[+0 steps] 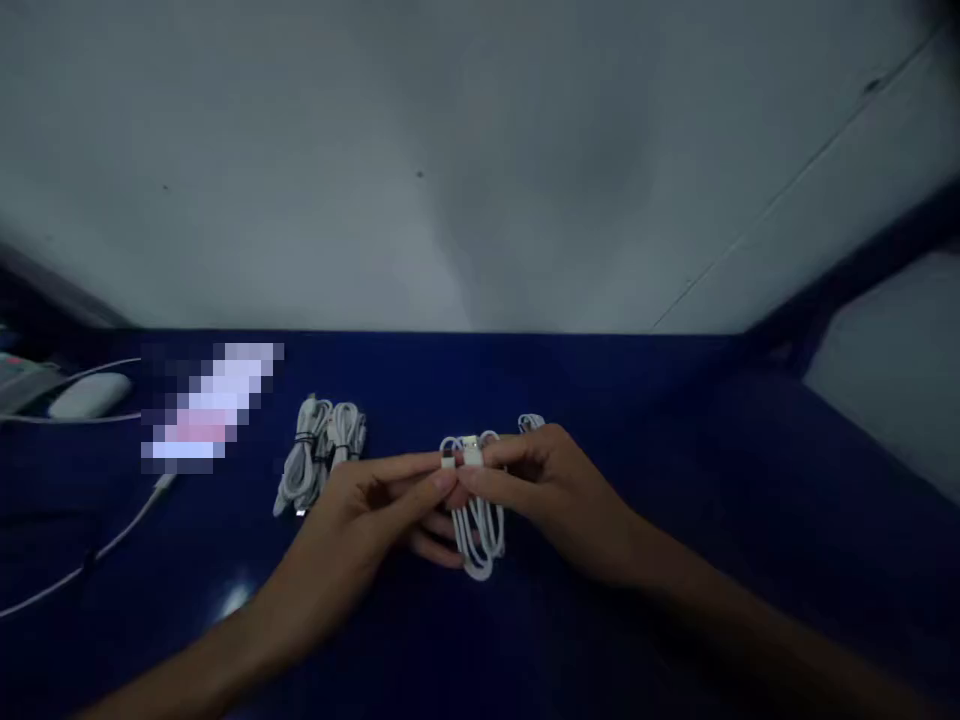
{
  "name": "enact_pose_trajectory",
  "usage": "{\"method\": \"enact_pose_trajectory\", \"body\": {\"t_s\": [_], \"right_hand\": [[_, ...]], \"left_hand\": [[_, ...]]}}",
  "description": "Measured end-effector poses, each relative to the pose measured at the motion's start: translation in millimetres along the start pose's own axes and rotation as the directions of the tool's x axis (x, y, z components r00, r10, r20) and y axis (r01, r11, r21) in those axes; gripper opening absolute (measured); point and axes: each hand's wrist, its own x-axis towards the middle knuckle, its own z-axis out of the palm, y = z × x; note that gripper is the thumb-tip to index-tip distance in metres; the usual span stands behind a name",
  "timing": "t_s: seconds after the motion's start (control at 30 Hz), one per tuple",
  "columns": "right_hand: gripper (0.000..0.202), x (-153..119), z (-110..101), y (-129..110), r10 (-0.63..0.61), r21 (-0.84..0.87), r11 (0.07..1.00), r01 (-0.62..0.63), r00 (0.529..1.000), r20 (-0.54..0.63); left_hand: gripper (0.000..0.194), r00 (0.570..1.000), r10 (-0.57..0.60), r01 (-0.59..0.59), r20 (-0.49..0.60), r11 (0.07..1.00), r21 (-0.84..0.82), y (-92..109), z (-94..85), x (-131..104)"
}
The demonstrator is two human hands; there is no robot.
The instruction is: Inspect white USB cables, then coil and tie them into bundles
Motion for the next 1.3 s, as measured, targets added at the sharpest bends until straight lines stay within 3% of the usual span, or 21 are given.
{"method": "enact_pose_trajectory", "body": {"t_s": [0.5, 0.8, 1.3], "right_hand": [[0.027, -4.3, -4.9, 3.8, -0.042, -0.043, 0.998, 0.041, 0.999, -0.025], [0.034, -5.3, -4.4, 3.7, -0.029, 0.006, 1.000, 0.029, 1.000, -0.004], [0.024, -6.7, -3.2, -0.4, -0.032, -0.088, 0.996, 0.029, 0.999, -0.035]], "left_hand": [[0.026, 1.000, -0.002, 0.003, -0.022, 1.000, 0.024, 0.7, 8.0, 3.7], [0.023, 1.000, 0.010, -0.010, -0.008, 1.000, 0.012, 1.5, 7.1, 4.0], [0.026, 1.000, 0.019, -0.019, 0.006, 0.999, 0.034, 1.8, 7.9, 1.2]]}}
